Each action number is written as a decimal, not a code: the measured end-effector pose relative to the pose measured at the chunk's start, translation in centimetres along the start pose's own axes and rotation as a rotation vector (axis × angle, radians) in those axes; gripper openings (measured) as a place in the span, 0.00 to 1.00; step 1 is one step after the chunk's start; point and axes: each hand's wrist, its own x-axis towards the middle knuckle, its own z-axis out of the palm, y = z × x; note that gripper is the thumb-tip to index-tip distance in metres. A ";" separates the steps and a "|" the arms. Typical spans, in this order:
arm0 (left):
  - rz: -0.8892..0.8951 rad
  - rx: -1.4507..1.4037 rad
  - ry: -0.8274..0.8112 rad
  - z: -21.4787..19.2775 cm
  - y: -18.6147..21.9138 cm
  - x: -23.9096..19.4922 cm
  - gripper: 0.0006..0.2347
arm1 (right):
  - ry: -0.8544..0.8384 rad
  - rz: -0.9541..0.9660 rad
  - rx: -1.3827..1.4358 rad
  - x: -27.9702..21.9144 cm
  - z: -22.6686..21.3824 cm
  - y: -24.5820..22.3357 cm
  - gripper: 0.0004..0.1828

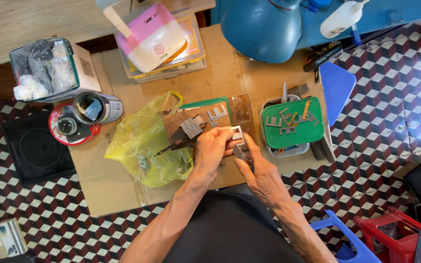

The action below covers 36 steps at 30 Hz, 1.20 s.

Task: The person assembles small electronic components on a wooden block, using a utility knife to trim and shape parts. They repeatedly pick up components, align them, and secure them with a tool, organizing finished pieces into a green tray.

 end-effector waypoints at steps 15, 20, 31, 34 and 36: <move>-0.042 0.174 -0.079 -0.1 1.2 0.8 0.09 | 0.130 -0.266 -0.187 -1.1 -0.7 -0.5 0.23; -0.039 0.203 -0.081 -0.3 1.0 0.3 0.09 | 0.194 -0.354 -0.236 -1.4 -0.3 -0.5 0.22; -0.165 -0.133 -0.281 -0.1 1.0 -1.1 0.12 | 0.271 -0.150 0.209 -2.2 0.2 0.0 0.20; -0.213 -0.256 -0.296 0.2 1.0 -1.7 0.15 | 0.185 0.176 0.573 -2.0 0.0 0.4 0.21; -0.208 -0.273 -0.342 0.3 0.8 -1.6 0.17 | 0.168 0.257 0.673 -1.9 0.0 0.5 0.22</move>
